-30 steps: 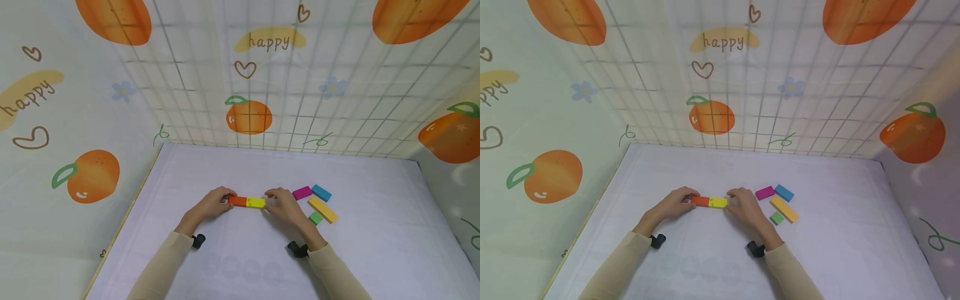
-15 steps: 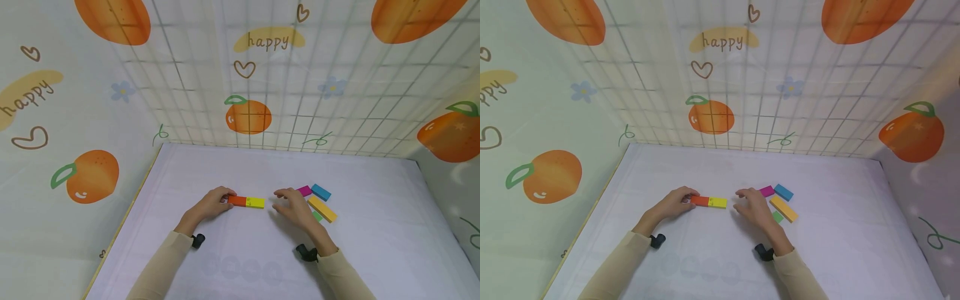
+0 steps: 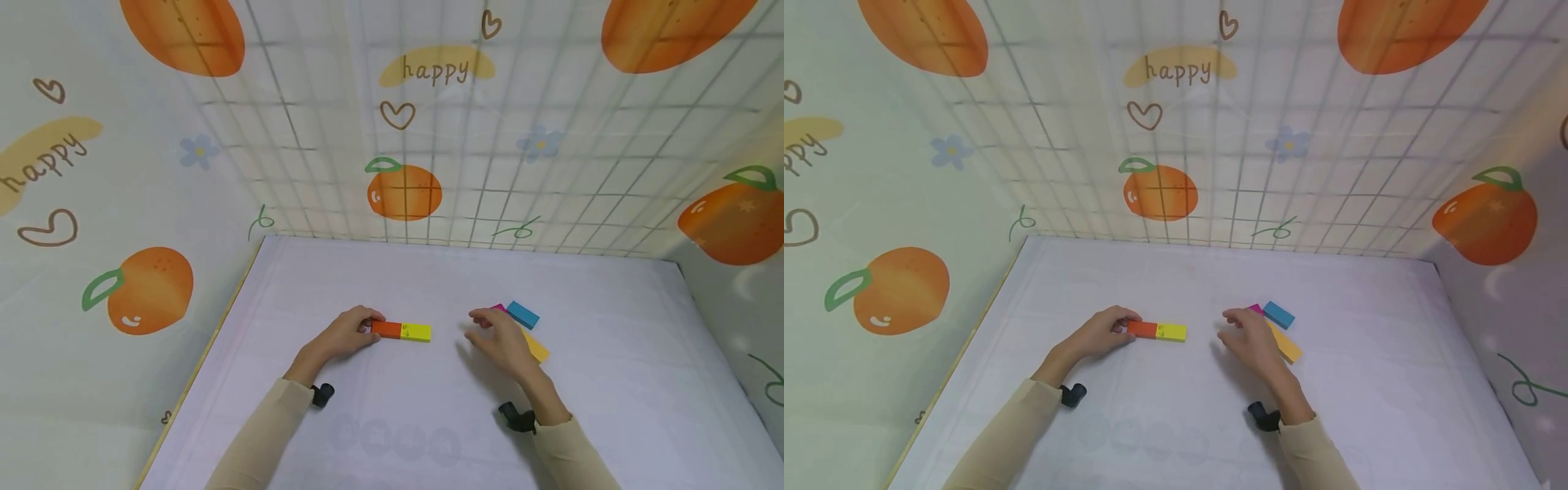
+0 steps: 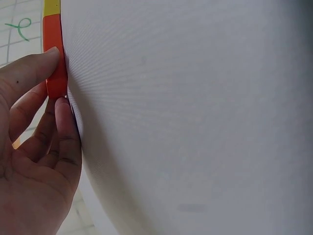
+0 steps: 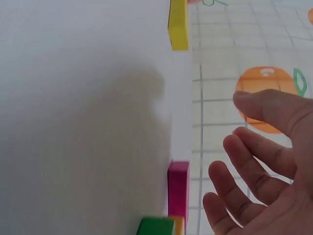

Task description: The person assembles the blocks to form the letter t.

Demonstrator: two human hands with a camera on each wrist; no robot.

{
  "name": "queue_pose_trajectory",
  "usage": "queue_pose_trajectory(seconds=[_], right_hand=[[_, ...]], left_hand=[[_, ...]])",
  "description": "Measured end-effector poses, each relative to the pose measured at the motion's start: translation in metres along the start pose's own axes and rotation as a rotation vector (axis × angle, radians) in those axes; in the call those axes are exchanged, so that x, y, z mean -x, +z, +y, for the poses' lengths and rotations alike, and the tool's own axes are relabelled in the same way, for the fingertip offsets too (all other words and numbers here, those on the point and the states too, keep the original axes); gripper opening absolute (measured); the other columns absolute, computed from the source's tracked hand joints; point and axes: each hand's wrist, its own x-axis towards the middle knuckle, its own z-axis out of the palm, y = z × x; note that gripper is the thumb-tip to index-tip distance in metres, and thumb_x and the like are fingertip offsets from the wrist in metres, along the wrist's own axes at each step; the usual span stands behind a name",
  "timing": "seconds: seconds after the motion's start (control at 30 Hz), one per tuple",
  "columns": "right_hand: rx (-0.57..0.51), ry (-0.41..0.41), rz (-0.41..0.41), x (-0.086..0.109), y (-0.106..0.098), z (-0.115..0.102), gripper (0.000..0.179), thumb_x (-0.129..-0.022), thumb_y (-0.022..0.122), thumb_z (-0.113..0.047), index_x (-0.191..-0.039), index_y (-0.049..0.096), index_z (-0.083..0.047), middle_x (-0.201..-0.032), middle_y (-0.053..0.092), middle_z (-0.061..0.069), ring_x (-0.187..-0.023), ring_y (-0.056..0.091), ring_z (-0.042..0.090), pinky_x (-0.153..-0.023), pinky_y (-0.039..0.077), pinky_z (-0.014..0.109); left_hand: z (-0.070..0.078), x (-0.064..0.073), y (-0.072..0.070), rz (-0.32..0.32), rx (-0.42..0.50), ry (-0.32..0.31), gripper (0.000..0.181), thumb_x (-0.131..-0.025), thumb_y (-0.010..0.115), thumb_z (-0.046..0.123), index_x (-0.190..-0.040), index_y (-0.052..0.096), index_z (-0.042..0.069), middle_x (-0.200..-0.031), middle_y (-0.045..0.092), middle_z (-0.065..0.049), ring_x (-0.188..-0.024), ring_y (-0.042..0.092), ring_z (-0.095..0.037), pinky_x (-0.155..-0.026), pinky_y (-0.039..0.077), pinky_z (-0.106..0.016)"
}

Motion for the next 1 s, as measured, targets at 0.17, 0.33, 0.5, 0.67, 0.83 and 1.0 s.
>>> queue_pose_trajectory(seconds=[0.17,0.33,0.5,0.67,0.83,1.0], right_hand=[[-0.021,-0.024,0.054,0.003,-0.008,0.011,0.037,-0.086,0.079,-0.01,-0.119,0.067,0.001,-0.109,0.068,0.013,-0.1,0.061,0.032,-0.087,0.049,0.051],[-0.038,-0.008,0.071,0.008,-0.018,0.019,0.034,-0.089,0.077,-0.01,-0.12,0.067,-0.001,-0.112,0.068,0.013,-0.103,0.06,0.036,-0.09,0.048,0.053],[-0.016,0.037,0.079,0.013,-0.023,0.026,0.036,-0.092,0.074,-0.014,-0.123,0.064,0.0,-0.116,0.066,0.017,-0.104,0.059,0.037,-0.09,0.048,0.054],[0.007,0.081,0.147,0.012,-0.023,0.032,0.038,-0.092,0.074,-0.015,-0.123,0.064,0.004,-0.113,0.065,0.022,-0.102,0.059,0.04,-0.088,0.049,0.054],[0.01,0.151,0.214,0.006,-0.02,0.034,0.044,-0.09,0.076,-0.016,-0.123,0.061,0.009,-0.112,0.064,0.027,-0.103,0.058,0.041,-0.088,0.048,0.054],[-0.001,0.225,0.232,0.001,-0.017,0.033,0.052,-0.089,0.078,-0.019,-0.126,0.057,0.013,-0.116,0.062,0.03,-0.111,0.055,0.043,-0.093,0.044,0.054]], left_hand=[[-0.001,0.0,0.0,-0.003,-0.006,0.009,0.036,-0.092,0.075,0.022,-0.126,0.066,0.022,-0.115,0.059,0.005,-0.099,0.052,-0.018,-0.088,0.046,-0.037],[-0.003,0.0,0.001,0.001,-0.006,0.012,0.036,-0.092,0.075,0.022,-0.126,0.066,0.023,-0.116,0.059,0.006,-0.099,0.052,-0.017,-0.088,0.045,-0.036],[-0.003,0.0,0.001,0.001,0.002,0.011,0.035,-0.092,0.075,0.022,-0.126,0.066,0.023,-0.116,0.059,0.005,-0.099,0.052,-0.017,-0.088,0.045,-0.035],[-0.003,0.0,0.001,0.0,-0.001,0.019,0.036,-0.092,0.075,0.021,-0.126,0.066,0.023,-0.116,0.059,0.005,-0.099,0.052,-0.017,-0.088,0.046,-0.036],[-0.003,-0.001,0.002,0.004,-0.001,0.027,0.036,-0.091,0.076,0.02,-0.126,0.066,0.022,-0.117,0.059,0.004,-0.099,0.052,-0.018,-0.089,0.045,-0.036],[-0.004,-0.001,0.002,0.006,-0.001,0.032,0.036,-0.091,0.076,0.02,-0.126,0.066,0.022,-0.118,0.059,0.004,-0.098,0.052,-0.017,-0.088,0.045,-0.036]])
